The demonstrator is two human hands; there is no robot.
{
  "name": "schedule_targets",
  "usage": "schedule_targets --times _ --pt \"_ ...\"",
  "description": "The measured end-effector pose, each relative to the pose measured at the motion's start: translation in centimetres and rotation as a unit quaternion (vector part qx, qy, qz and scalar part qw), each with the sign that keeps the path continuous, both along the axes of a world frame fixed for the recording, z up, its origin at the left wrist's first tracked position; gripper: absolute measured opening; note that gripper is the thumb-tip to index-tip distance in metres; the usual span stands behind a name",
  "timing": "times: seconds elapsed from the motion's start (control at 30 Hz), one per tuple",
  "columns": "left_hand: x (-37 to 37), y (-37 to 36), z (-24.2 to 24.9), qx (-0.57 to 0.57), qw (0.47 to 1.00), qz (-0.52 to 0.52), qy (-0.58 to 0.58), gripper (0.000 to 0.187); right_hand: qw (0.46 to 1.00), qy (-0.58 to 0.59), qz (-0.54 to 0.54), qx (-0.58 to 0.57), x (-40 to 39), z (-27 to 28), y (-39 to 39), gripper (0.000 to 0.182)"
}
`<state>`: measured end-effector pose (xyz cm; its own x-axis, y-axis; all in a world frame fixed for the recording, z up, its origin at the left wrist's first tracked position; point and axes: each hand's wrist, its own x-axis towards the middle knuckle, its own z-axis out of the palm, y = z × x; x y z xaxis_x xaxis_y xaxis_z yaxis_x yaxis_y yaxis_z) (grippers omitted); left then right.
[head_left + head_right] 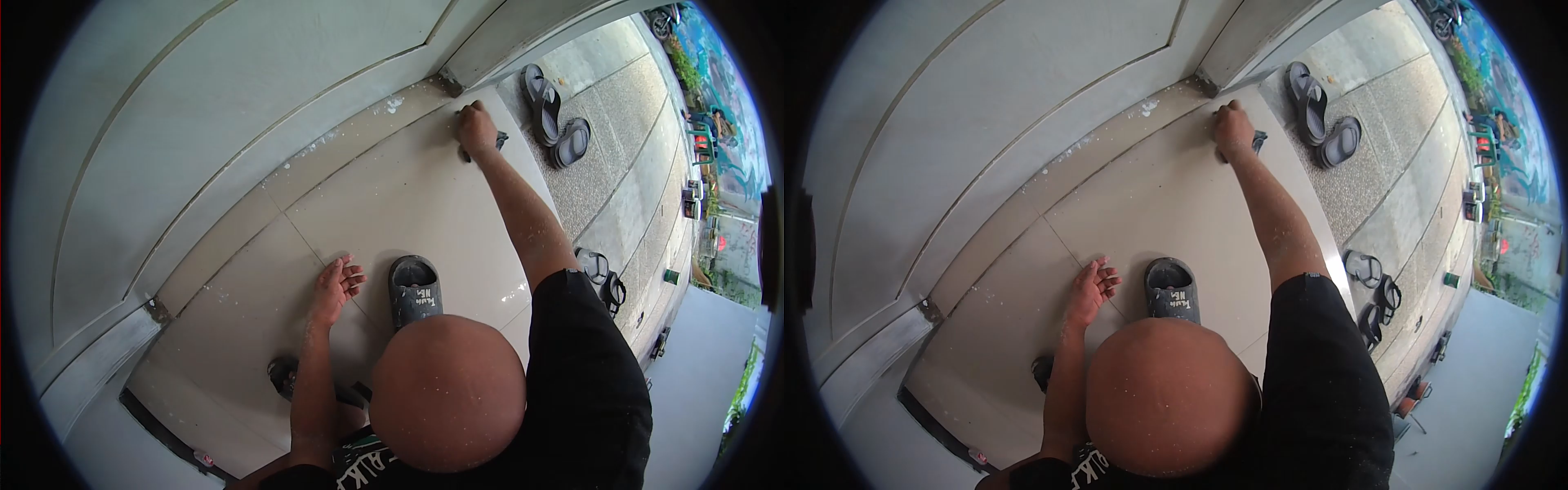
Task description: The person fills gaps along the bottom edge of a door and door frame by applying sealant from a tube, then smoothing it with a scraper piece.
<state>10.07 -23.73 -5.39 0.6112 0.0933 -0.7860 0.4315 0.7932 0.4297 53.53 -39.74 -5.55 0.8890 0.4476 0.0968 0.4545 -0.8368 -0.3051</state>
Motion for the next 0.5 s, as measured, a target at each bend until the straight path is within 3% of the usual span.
schedule_targets --times 0.1,0.17,0.3,0.4,0.5 --pt "0.3 0.0 -0.7 0.003 1.0 0.006 -0.012 0.042 0.981 0.053 0.184 -0.021 -4.4 0.3 0.3 0.012" --pt "-0.2 -0.5 -1.1 0.002 1.0 0.005 -0.002 0.041 0.976 0.057 0.21 0.015 -4.6 1.5 -0.9 0.012" --pt "0.3 -0.1 -0.6 0.041 0.999 -0.008 0.019 0.038 0.991 -0.011 -0.13 0.023 1.7 -0.4 -3.5 0.014" --pt "0.7 -0.9 -0.1 0.055 0.998 -0.005 0.028 0.036 0.998 -0.017 -0.048 0.048 -2.3 -0.4 -1.2 0.013" --pt "1.2 -1.3 0.0 0.084 0.995 0.016 0.045 0.031 0.994 0.07 0.061 0.058 -12.1 -1.7 3.7 0.012"
